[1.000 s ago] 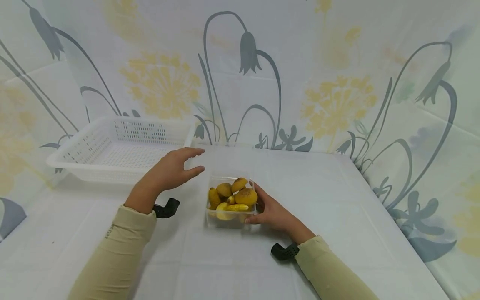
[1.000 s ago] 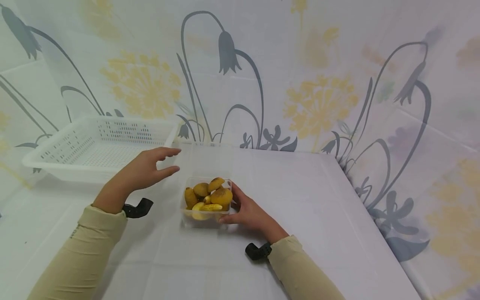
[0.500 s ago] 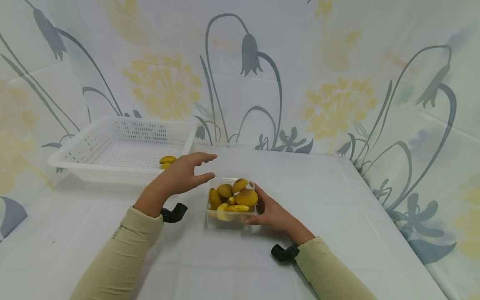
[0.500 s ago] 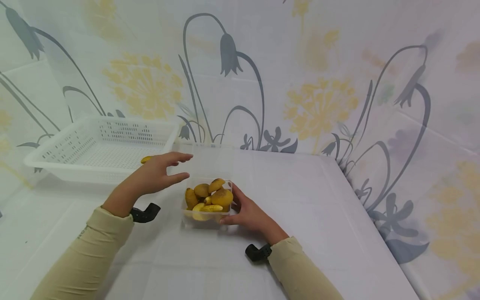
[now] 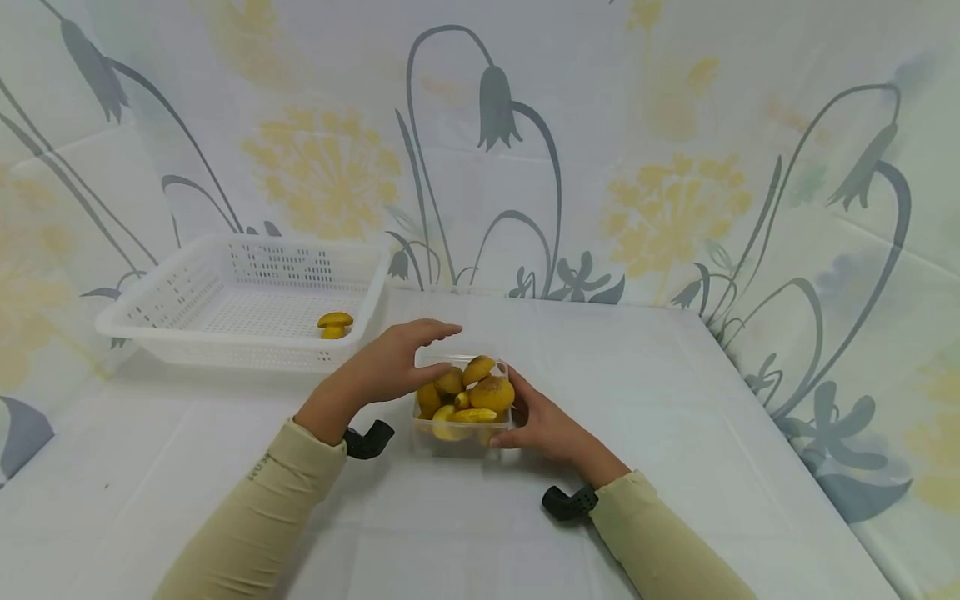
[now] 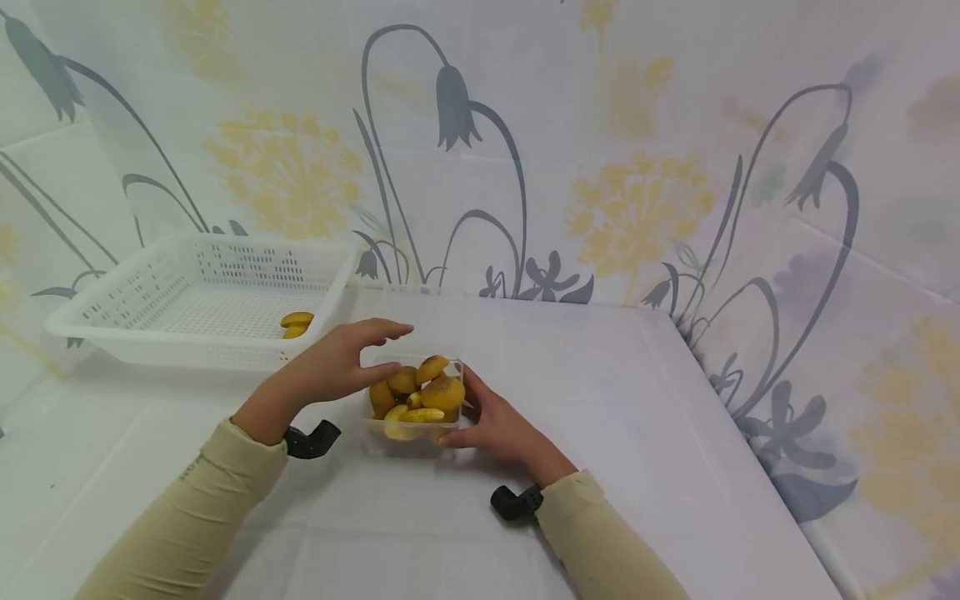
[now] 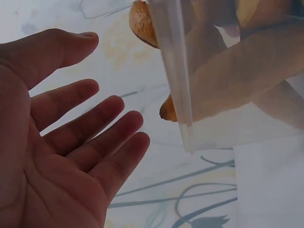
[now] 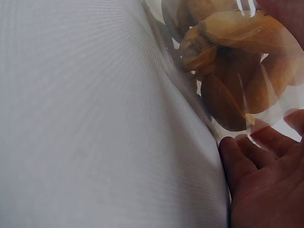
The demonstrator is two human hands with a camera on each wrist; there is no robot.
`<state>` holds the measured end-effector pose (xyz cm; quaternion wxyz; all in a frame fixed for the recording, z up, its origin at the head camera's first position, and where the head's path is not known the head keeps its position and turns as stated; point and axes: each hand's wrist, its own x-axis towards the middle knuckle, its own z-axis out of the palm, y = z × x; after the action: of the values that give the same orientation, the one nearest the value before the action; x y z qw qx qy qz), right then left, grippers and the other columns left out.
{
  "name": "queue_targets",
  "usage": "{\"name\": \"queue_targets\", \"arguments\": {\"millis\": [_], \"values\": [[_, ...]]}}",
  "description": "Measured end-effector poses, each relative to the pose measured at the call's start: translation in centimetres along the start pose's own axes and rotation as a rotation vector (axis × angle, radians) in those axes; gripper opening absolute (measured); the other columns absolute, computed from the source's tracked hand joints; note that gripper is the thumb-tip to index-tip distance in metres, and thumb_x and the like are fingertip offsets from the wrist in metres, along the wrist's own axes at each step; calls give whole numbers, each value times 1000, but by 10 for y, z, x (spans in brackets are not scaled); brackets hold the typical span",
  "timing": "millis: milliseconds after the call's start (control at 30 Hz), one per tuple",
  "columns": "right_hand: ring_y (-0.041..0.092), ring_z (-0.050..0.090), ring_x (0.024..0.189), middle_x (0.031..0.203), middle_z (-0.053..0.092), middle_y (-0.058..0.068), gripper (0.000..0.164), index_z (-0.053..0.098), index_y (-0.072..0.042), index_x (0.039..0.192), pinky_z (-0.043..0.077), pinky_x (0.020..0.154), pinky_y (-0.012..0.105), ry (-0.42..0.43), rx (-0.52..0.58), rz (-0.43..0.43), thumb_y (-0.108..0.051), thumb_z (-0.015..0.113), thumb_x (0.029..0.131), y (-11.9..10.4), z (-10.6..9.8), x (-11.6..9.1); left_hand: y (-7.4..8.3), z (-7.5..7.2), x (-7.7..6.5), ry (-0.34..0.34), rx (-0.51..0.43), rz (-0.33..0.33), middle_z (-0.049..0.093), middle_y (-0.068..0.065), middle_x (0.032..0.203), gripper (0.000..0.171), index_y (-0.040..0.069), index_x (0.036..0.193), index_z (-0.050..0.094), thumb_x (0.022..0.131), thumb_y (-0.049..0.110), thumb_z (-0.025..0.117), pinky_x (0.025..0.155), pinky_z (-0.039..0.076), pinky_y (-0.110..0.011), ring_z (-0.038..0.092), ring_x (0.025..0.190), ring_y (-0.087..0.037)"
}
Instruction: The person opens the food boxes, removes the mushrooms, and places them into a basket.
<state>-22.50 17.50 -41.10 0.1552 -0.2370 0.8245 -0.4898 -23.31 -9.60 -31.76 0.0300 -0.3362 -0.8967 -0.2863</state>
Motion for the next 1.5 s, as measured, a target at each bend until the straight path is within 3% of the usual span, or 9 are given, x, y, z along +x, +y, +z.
{"name": "queue_targets", "arguments": {"millis": [233,433,633,767,1233,1500], "values": [[23,26,148,162,18,2,109,7,-26,157,26,118,47,18,-5,-25,-33,81,78,-2,-6,1,6,6,10,-16,8,28,53,-6,142,50,14,140,52,93,29,64,110,41,-46,49,132,-26],[26,28,147,162,18,5,110,4,-24,157,28,117,48,-9,2,-11,-34,81,78,1,-3,-1,9,18,10,-67,-36,39,53,-6,143,51,12,142,50,94,27,63,106,45,-44,52,130,-26],[24,27,147,163,17,3,110,5,-26,157,29,117,48,-7,-4,-25,-35,81,78,4,3,-1,10,26,8,-48,-37,111,55,-11,140,48,6,140,50,95,18,62,104,47,-43,54,127,-28],[23,28,147,162,17,1,111,5,-27,157,29,117,47,1,-16,-24,-35,81,77,3,3,0,10,28,10,-50,-10,122,55,-10,140,48,7,141,49,96,17,60,105,47,-40,54,128,-26],[23,31,145,162,20,2,110,4,-30,156,29,117,48,-4,-3,-30,-34,81,78,3,-1,2,16,33,18,-83,10,83,54,-8,141,46,7,143,47,99,18,54,110,43,-39,51,131,-23],[23,25,148,163,16,2,109,4,-28,157,26,118,49,-14,11,-25,-29,81,79,5,-1,2,13,36,19,-120,-5,105,57,-8,138,42,5,140,49,100,18,52,109,43,-39,55,126,-22]]}}
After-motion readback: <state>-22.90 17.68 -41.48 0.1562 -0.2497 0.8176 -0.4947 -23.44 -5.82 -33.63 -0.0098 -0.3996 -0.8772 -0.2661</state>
